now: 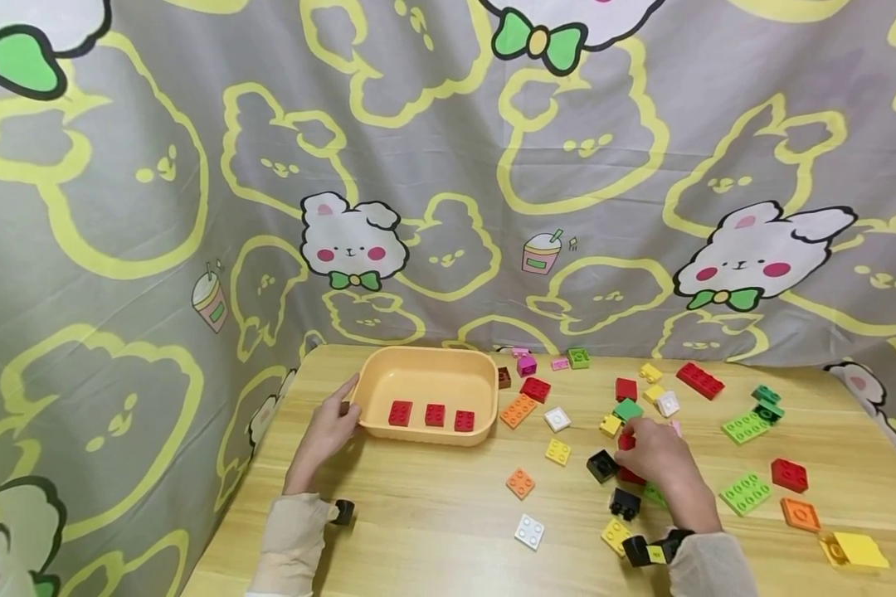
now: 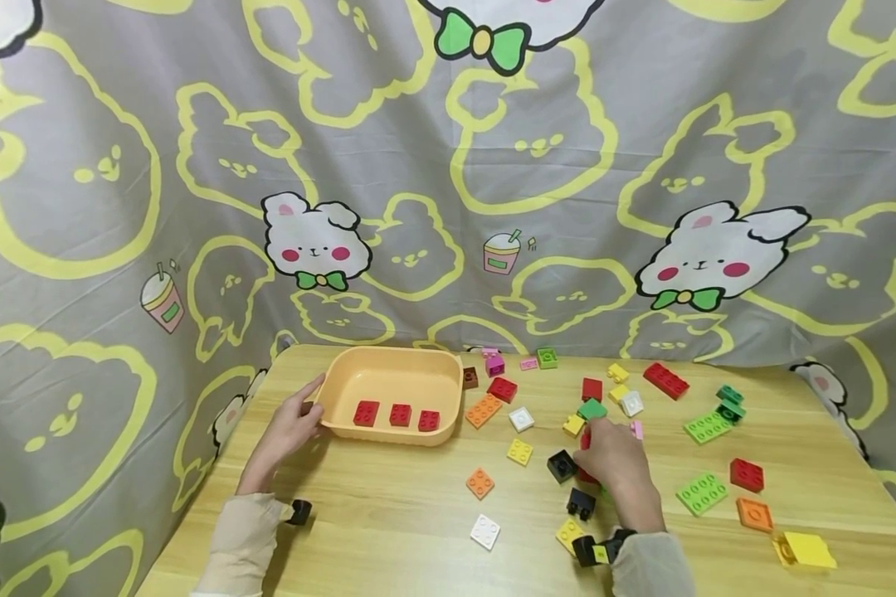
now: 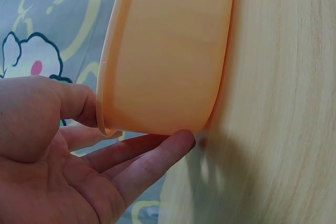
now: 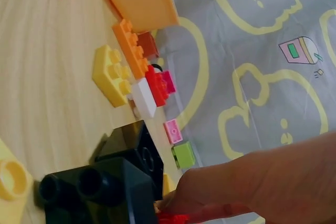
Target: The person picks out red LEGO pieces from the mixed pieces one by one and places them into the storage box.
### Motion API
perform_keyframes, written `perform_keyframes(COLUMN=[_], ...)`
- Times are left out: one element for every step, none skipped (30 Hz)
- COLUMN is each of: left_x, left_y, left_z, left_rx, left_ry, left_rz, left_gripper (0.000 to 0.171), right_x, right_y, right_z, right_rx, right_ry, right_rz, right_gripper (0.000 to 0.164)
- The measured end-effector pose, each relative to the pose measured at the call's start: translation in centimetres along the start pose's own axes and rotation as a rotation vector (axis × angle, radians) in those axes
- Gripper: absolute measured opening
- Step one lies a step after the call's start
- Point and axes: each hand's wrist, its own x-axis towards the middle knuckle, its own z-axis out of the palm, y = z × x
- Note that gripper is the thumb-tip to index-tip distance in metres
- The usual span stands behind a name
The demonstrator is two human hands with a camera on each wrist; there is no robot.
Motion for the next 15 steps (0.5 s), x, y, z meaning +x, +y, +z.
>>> perform_keyframes(left_x=[0.03,0.05,0.07,0.07,0.07,0.06,0.04,0.03,0.02,0.01,0.01,-0.01,-0.02,-0.04,-0.04], left_y=[-0.02,-0.02,-0.03,-0.03,-0.02,-0.02,-0.01,0.00,0.00,0.00,0.01,0.02,0.04,0.05,0.07], left_z=[0.00,0.00,0.00,0.00,0.01,0.02,0.02,0.02,0.01,0.01,0.01,0.00,-0.02,-0.04,-0.05], left_rx=[-0.001,0.000,-0.001,-0.001,-0.003,-0.006,-0.008,-0.008,-0.010,-0.011,-0.012,-0.012,-0.009,-0.005,-0.002], left_ry=[0.001,0.002,0.001,-0.001,-0.001,-0.001,-0.001,-0.001,-0.001,-0.001,0.000,0.000,0.000,-0.001,-0.002], left_rz=[0.000,0.000,-0.001,-0.003,-0.003,-0.003,-0.003,-0.003,-0.003,-0.002,-0.002,-0.002,-0.003,-0.003,-0.003], left_gripper=[0.058,0.059,0.059,0.059,0.059,0.058,0.058,0.058,0.058,0.058,0.058,0.058,0.058,0.059,0.059], right_x=[-0.01,0.02,0.04,0.05,0.07,0.08,0.10,0.10,0.09,0.07,0.06,0.01,-0.04,-0.11,-0.16], right_y=[-0.08,-0.14,-0.20,-0.23,-0.25,-0.24,-0.22,-0.19,-0.15,-0.10,-0.04,-0.02,0.00,-0.02,-0.03], right_z=[-0.01,0.01,0.04,0.05,0.05,0.06,0.08,0.09,0.09,0.08,0.08,0.05,0.03,-0.02,-0.04], right_rx=[-0.003,-0.004,-0.005,-0.004,-0.004,-0.003,-0.003,-0.001,0.003,0.006,0.007,0.013,0.018,0.022,0.023], right_ry=[0.000,-0.001,-0.005,-0.007,-0.007,-0.005,-0.001,0.006,0.014,0.026,0.039,0.052,0.064,0.074,0.083], right_rz=[0.003,0.009,0.017,0.023,0.024,0.024,0.022,0.018,0.011,0.002,-0.007,-0.013,-0.018,-0.022,-0.025], right_gripper=[0.032,0.030,0.029,0.028,0.028,0.028,0.028,0.028,0.028,0.027,0.027,0.026,0.025,0.024,0.024])
